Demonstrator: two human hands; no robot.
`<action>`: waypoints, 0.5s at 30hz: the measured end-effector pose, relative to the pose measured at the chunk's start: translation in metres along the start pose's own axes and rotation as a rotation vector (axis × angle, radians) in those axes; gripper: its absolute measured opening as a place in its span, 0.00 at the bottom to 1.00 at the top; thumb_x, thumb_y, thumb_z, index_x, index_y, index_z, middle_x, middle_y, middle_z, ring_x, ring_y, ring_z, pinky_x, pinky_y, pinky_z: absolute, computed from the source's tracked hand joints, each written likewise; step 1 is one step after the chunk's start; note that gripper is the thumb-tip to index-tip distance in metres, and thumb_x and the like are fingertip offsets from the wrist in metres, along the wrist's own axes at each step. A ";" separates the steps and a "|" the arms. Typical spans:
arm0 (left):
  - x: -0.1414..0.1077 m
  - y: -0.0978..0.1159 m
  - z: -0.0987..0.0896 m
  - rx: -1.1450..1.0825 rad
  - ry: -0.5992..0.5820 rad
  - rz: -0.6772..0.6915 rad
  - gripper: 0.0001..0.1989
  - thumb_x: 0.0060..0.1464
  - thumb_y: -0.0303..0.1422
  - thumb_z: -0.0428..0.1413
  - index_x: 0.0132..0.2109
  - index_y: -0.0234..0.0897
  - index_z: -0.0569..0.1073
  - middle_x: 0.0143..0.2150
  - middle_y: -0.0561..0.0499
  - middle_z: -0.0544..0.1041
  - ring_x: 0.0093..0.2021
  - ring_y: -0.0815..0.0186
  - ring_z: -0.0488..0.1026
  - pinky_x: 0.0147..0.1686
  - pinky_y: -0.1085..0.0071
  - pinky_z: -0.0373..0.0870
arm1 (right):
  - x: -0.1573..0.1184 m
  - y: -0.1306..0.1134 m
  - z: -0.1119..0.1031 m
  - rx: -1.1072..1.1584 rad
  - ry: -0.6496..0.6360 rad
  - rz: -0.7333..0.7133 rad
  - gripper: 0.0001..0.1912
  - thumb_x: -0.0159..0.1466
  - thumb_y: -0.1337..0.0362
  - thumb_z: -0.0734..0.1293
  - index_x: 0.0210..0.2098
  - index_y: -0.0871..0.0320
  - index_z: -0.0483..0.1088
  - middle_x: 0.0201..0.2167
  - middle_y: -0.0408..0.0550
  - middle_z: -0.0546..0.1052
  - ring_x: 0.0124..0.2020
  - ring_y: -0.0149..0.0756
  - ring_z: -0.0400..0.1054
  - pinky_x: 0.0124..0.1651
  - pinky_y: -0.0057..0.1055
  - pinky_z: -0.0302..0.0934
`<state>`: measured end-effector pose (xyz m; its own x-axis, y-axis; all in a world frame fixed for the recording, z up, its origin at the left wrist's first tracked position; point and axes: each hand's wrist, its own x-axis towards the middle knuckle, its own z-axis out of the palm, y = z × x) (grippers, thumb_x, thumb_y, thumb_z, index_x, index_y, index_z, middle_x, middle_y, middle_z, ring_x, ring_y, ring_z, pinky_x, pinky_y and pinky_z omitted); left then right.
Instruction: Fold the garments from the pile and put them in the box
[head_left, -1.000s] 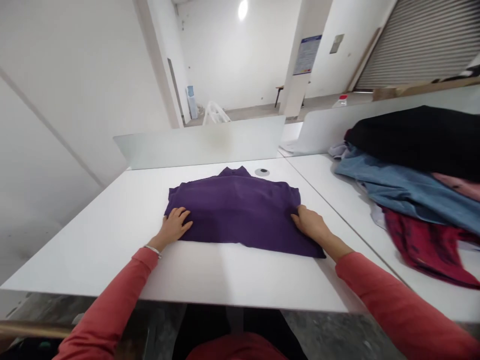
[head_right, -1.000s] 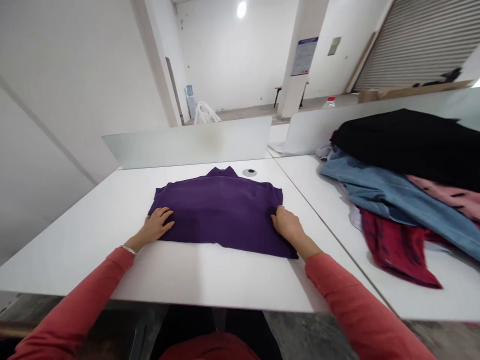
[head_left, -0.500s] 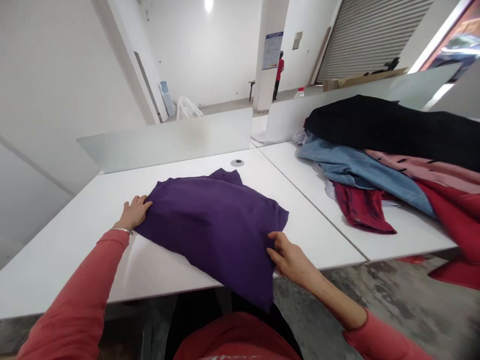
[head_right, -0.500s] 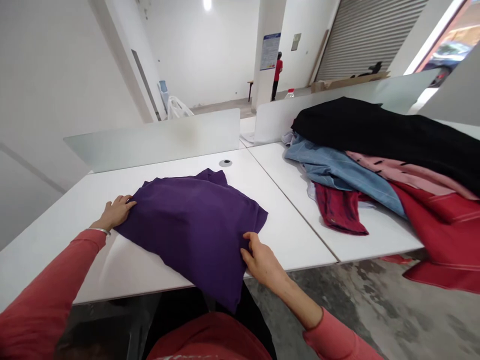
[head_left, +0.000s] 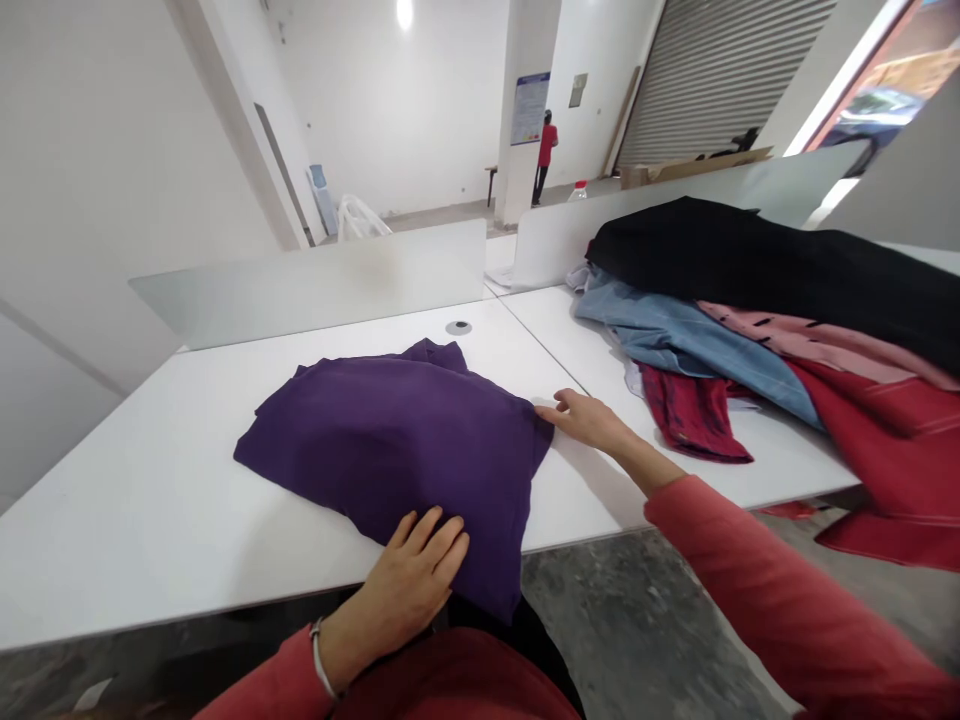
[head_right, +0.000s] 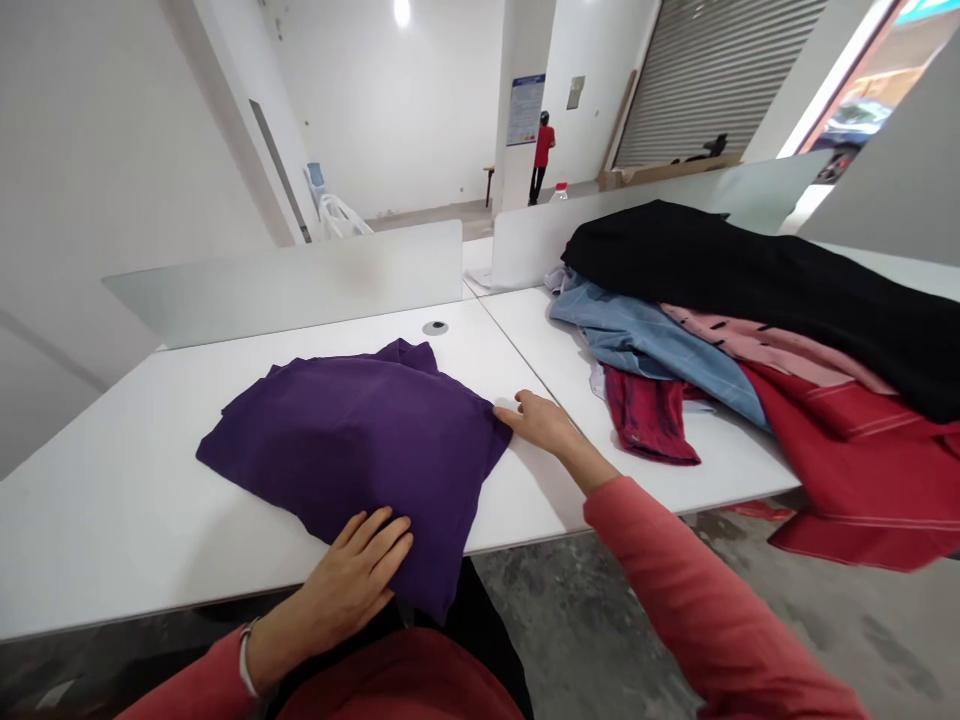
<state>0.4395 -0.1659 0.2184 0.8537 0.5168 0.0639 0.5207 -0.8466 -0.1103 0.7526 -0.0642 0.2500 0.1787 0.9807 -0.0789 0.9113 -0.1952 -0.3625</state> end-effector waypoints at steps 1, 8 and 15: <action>0.004 0.003 0.003 0.012 0.013 -0.017 0.25 0.54 0.35 0.45 0.59 0.36 0.54 0.59 0.46 0.58 0.57 0.56 0.54 0.53 0.58 0.53 | 0.006 -0.006 0.001 -0.058 -0.017 -0.001 0.27 0.60 0.49 0.56 0.46 0.66 0.62 0.43 0.58 0.70 0.43 0.43 0.65 0.41 0.32 0.57; 0.019 0.009 0.006 0.071 0.131 -0.017 0.18 0.57 0.29 0.40 0.53 0.32 0.62 0.55 0.45 0.63 0.51 0.57 0.58 0.47 0.61 0.59 | 0.020 -0.027 0.018 -0.130 -0.112 0.019 0.23 0.55 0.49 0.62 0.38 0.64 0.66 0.37 0.59 0.71 0.39 0.47 0.65 0.35 0.34 0.56; 0.030 0.009 -0.024 -0.177 0.068 -0.092 0.14 0.54 0.27 0.43 0.46 0.30 0.66 0.47 0.45 0.69 0.44 0.61 0.65 0.43 0.66 0.65 | 0.020 -0.027 0.011 0.195 -0.166 0.109 0.07 0.58 0.64 0.60 0.28 0.62 0.64 0.28 0.49 0.71 0.30 0.35 0.67 0.28 0.27 0.59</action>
<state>0.4694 -0.1610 0.2435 0.7977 0.5881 0.1332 0.5836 -0.8086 0.0750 0.7272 -0.0388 0.2485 0.1944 0.9422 -0.2728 0.7987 -0.3134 -0.5137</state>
